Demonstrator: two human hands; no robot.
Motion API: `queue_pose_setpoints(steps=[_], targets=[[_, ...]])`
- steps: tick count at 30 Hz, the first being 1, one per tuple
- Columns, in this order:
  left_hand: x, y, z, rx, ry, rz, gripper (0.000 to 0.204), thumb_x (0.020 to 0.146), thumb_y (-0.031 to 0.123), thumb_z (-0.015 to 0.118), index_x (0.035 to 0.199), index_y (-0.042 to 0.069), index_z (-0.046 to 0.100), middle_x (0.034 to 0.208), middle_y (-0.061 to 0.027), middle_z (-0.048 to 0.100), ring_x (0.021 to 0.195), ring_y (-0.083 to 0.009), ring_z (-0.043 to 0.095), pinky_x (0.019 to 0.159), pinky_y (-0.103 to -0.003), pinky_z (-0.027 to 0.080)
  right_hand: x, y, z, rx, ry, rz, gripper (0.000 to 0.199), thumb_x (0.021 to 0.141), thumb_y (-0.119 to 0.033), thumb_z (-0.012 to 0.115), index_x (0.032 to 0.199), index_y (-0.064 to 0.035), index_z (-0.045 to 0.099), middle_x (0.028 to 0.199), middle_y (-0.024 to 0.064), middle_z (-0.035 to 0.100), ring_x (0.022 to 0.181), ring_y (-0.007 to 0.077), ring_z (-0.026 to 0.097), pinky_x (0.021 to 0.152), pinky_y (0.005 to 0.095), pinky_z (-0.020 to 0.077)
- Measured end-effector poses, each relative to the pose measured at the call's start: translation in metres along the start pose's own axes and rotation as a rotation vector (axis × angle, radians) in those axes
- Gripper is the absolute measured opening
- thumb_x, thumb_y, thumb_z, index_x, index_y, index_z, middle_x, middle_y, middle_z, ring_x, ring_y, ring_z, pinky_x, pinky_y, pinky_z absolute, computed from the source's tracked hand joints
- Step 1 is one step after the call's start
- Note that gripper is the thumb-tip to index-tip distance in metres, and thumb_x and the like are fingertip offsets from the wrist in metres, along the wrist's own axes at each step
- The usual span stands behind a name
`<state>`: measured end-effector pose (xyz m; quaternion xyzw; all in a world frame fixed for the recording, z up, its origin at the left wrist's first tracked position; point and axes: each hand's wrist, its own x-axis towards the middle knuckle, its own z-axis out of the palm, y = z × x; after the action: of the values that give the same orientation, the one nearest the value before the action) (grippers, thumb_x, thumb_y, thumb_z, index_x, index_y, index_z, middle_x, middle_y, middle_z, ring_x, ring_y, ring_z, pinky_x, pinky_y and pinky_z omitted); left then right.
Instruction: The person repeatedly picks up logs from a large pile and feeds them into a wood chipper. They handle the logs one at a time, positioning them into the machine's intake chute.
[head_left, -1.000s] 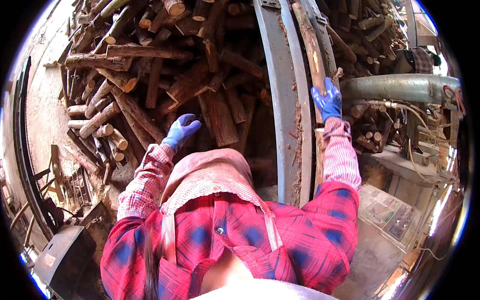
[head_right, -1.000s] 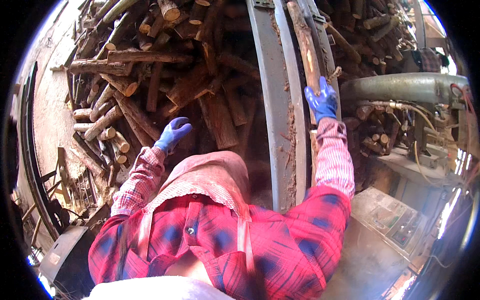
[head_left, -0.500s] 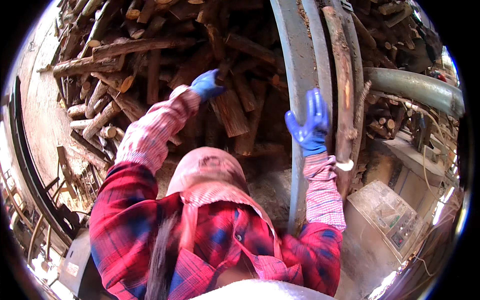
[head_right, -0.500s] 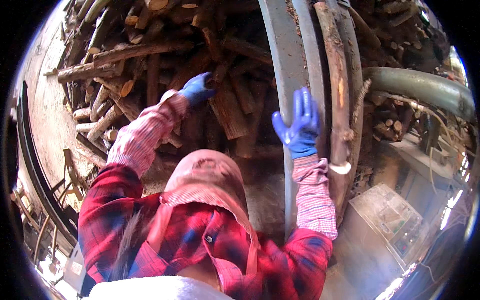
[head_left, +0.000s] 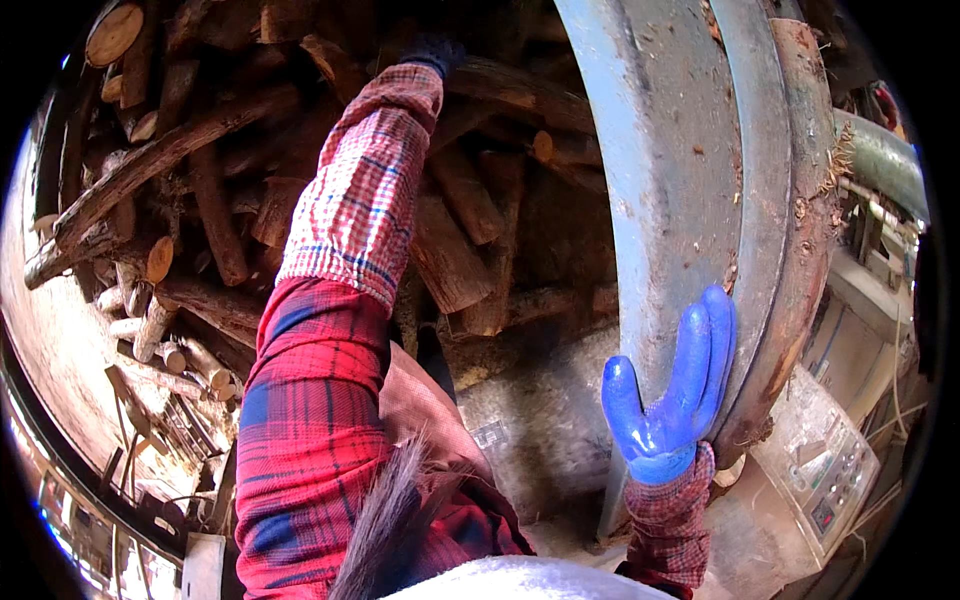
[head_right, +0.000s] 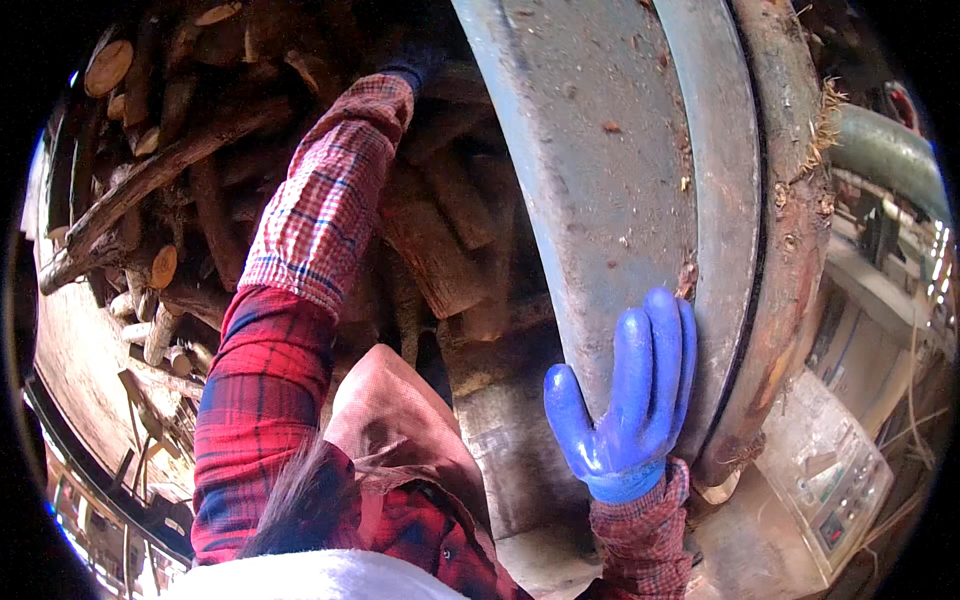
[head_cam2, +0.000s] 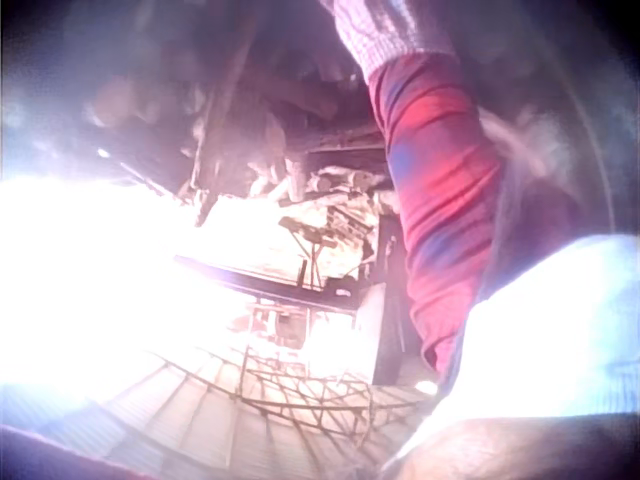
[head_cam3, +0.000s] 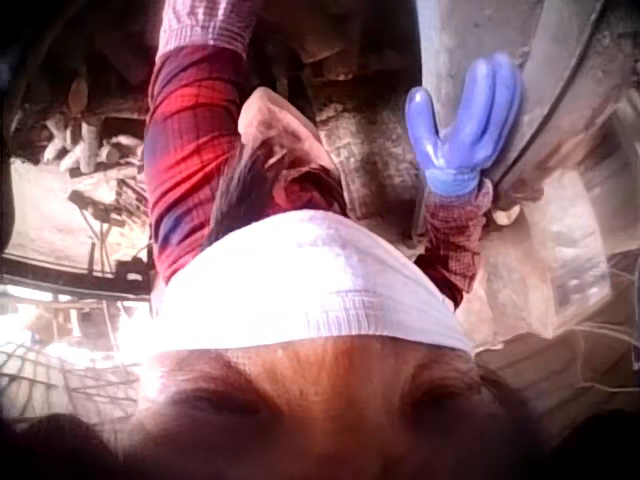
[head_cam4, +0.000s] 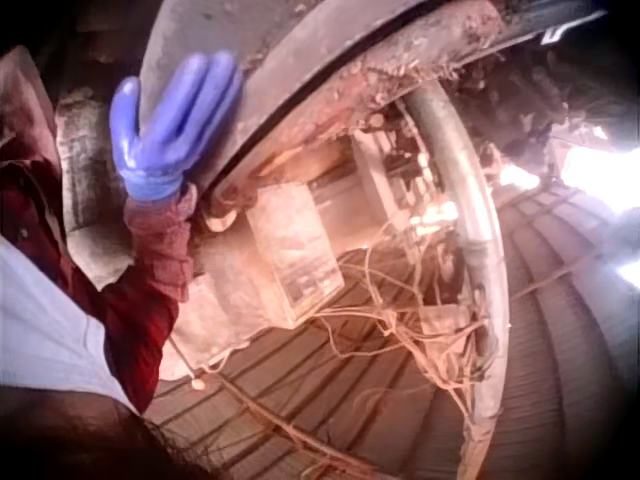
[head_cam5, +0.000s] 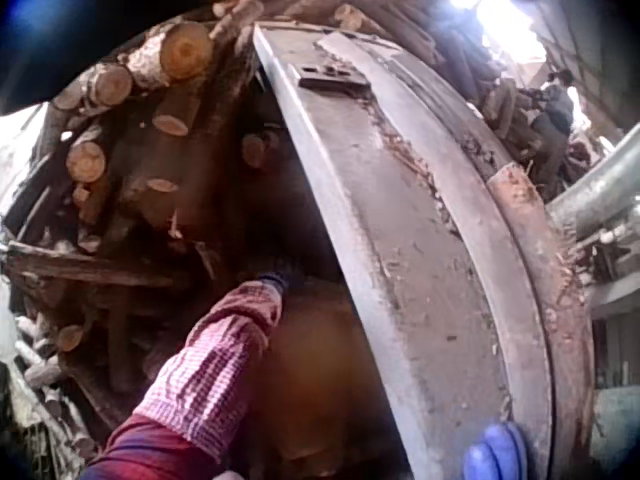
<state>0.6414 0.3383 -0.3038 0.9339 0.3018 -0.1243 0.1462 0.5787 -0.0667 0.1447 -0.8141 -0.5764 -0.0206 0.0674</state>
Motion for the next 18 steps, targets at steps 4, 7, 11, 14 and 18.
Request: queue_pose_setpoints(steps=[4,7,11,14,18], targets=[[-0.062,0.101,-0.024,0.230,-0.209,0.266,0.035,0.088,0.044,0.055,0.109,0.021,0.070,0.108,-0.0059,0.068,0.097,-0.0224,0.066,0.084,-0.040,0.051,-0.013,0.007,0.004,-0.022,-0.016,0.095,0.059,0.084,-0.022,0.066,0.130,0.0082,0.046,0.134,0.0296,0.047,0.122,0.0481,0.047,0.104,0.0529,0.0387],[-0.188,0.083,-0.070,-0.229,-0.142,0.308,0.033,0.088,0.039,0.058,0.110,0.017,0.068,0.108,-0.0056,0.067,0.095,-0.0207,0.064,0.083,-0.039,0.051,-0.004,-0.004,-0.001,0.066,0.056,0.020,0.061,0.081,-0.020,0.067,0.131,0.0072,0.046,0.134,0.0285,0.047,0.123,0.0473,0.046,0.105,0.0516,0.0379],[-0.393,0.070,-0.111,-1.209,-0.294,0.188,0.032,0.088,0.032,0.061,0.112,0.012,0.064,0.107,-0.0054,0.065,0.092,-0.0184,0.063,0.082,-0.038,0.051,-0.013,0.001,-0.003,0.125,0.140,0.037,0.064,0.076,-0.019,0.070,0.132,0.0032,0.047,0.136,0.0242,0.047,0.126,0.0430,0.045,0.108,0.0483,0.0359],[-0.536,0.041,-0.153,-1.702,-0.367,-0.086,0.031,0.089,0.027,0.064,0.114,0.008,0.062,0.106,-0.0051,0.063,0.089,-0.0167,0.061,0.082,-0.037,0.051,-0.017,0.004,0.003,0.130,0.185,0.028,0.067,0.075,-0.021,0.070,0.133,0.0011,0.046,0.138,0.0210,0.046,0.129,0.0381,0.043,0.110,0.0459,0.0344],[-0.618,-0.019,-0.167,-1.472,-0.168,-0.240,0.044,0.085,0.029,0.067,0.117,0.000,0.058,0.104,-0.0076,0.064,0.087,-0.0184,0.062,0.079,-0.033,0.052,-0.016,0.002,-0.001,0.050,0.244,0.020,0.070,0.075,-0.031,0.070,0.134,-0.0009,0.047,0.138,0.0211,0.046,0.129,0.0371,0.043,0.109,0.0449,0.0343]])
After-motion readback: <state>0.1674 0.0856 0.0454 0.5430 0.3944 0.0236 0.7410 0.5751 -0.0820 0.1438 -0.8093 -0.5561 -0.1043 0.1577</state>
